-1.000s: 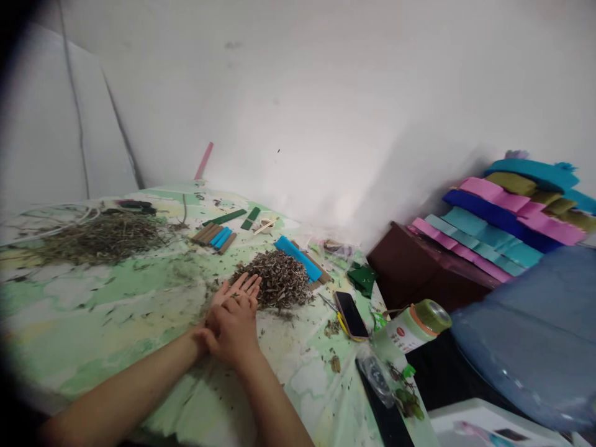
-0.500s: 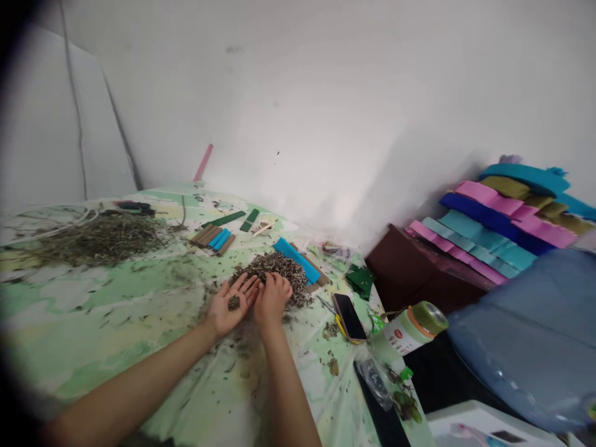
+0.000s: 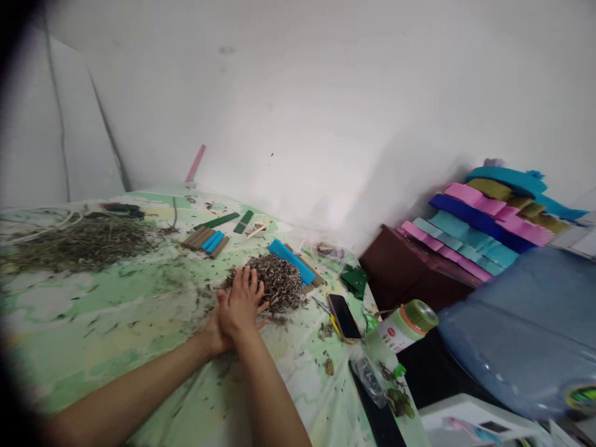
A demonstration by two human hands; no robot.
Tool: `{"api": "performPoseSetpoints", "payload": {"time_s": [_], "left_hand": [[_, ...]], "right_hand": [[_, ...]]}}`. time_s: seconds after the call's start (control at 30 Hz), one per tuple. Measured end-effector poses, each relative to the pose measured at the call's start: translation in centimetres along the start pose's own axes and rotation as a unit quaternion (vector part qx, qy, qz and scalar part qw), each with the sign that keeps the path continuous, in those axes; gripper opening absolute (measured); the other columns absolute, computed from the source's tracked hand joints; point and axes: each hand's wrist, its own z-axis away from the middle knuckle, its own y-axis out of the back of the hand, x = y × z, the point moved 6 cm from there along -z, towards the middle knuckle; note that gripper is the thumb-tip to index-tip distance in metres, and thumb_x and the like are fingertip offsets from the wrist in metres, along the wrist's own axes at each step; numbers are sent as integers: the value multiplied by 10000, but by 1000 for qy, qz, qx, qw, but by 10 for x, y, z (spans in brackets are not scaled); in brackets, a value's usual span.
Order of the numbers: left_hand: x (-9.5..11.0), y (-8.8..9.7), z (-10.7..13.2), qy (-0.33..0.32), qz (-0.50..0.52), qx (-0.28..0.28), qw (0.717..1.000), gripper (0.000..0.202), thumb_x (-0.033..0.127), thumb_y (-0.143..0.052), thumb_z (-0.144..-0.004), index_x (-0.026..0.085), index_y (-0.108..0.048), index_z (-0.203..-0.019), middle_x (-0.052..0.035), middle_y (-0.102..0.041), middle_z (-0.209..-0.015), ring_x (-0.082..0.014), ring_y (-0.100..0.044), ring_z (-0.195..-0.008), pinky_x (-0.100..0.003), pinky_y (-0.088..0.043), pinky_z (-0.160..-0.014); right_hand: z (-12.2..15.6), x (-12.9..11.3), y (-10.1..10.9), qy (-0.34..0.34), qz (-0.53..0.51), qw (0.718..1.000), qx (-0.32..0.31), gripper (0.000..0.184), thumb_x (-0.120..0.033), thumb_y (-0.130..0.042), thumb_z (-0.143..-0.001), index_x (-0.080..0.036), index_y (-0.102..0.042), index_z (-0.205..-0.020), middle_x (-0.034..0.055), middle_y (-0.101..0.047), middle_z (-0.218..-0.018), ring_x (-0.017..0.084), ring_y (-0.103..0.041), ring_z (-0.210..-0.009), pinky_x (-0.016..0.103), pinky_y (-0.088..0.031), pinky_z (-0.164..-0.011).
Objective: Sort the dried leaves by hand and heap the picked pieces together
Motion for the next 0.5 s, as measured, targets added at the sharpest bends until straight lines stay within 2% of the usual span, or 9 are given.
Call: {"api": "performPoseSetpoints", "payload": {"time_s": [0.03,0.1,0.17,0.27,0.3,0.33,0.4,0.43,0.5], "left_hand": [[2,-2,0,8,1,5,1000,455,486,-280,-907,365,-415,-1324,-42,-466,-1371,-282,-325,-1325,-601,-260,-1007],[5,-2,0,-23,12,21,999,482,502,-335,-889,328,-429,-1328,-44,-470,-1368,-274,-275,-1349,-529,-248,-1052],[2,0,1,-58,23,39,997,477,508,-332,-885,349,-431,-1324,-11,-452,-1386,-247,-224,-1371,-468,-242,-1075],[-7,0,4,-60,26,43,997,467,510,-263,-896,391,-420,-1319,-2,-412,-1416,-240,-231,-1369,-494,-254,-1059],[-8,-2,5,-47,26,38,998,473,502,-243,-902,378,-423,-1321,-20,-408,-1419,-260,-248,-1362,-527,-259,-1042],[-7,-3,6,-30,25,35,999,482,495,-231,-906,355,-432,-1321,-40,-413,-1414,-280,-264,-1353,-553,-264,-1026],[-1,-7,7,-1,23,33,999,498,487,-235,-911,303,-445,-1323,-65,-435,-1396,-298,-279,-1344,-558,-271,-1019],[3,-8,7,-5,22,38,999,501,486,-247,-911,286,-447,-1324,-66,-444,-1388,-294,-275,-1346,-542,-270,-1029],[10,-7,8,-50,19,56,997,494,491,-276,-906,294,-441,-1328,-50,-450,-1386,-270,-258,-1356,-499,-259,-1054]], "right_hand": [[2,2,2,8,-6,1000,-8,615,-439,-322,-902,-192,-184,-1448,94,-257,-1491,252,-143,-1384,483,-144,-1069],[13,-2,5,40,-3,999,-22,658,-460,-337,-888,-145,-190,-1446,119,-246,-1491,273,-127,-1388,492,-128,-1072],[23,-16,8,78,1,997,-20,759,-522,-392,-847,-136,-150,-1454,125,-210,-1502,283,-104,-1392,490,-127,-1075],[17,-32,13,126,-10,992,-20,809,-583,-401,-829,-185,-90,-1461,84,-136,-1525,256,-67,-1400,469,-101,-1092],[10,-31,14,118,-14,993,-23,780,-580,-379,-843,-194,-99,-1461,76,-129,-1527,251,-63,-1400,467,-94,-1093],[2,-24,14,81,-16,996,-18,734,-556,-350,-866,-191,-116,-1459,77,-137,-1525,250,-68,-1399,470,-89,-1092],[-7,-11,10,34,-16,999,-22,677,-502,-326,-893,-170,-144,-1455,98,-181,-1513,256,-88,-1395,486,-98,-1084],[-6,-7,7,30,-15,999,-26,657,-479,-323,-900,-166,-156,-1453,101,-211,-1505,256,-103,-1393,490,-106,-1080],[4,-8,-1,52,-12,998,-34,664,-483,-352,-885,-186,-174,-1451,94,-243,-1496,262,-117,-1390,494,-119,-1075]]}}
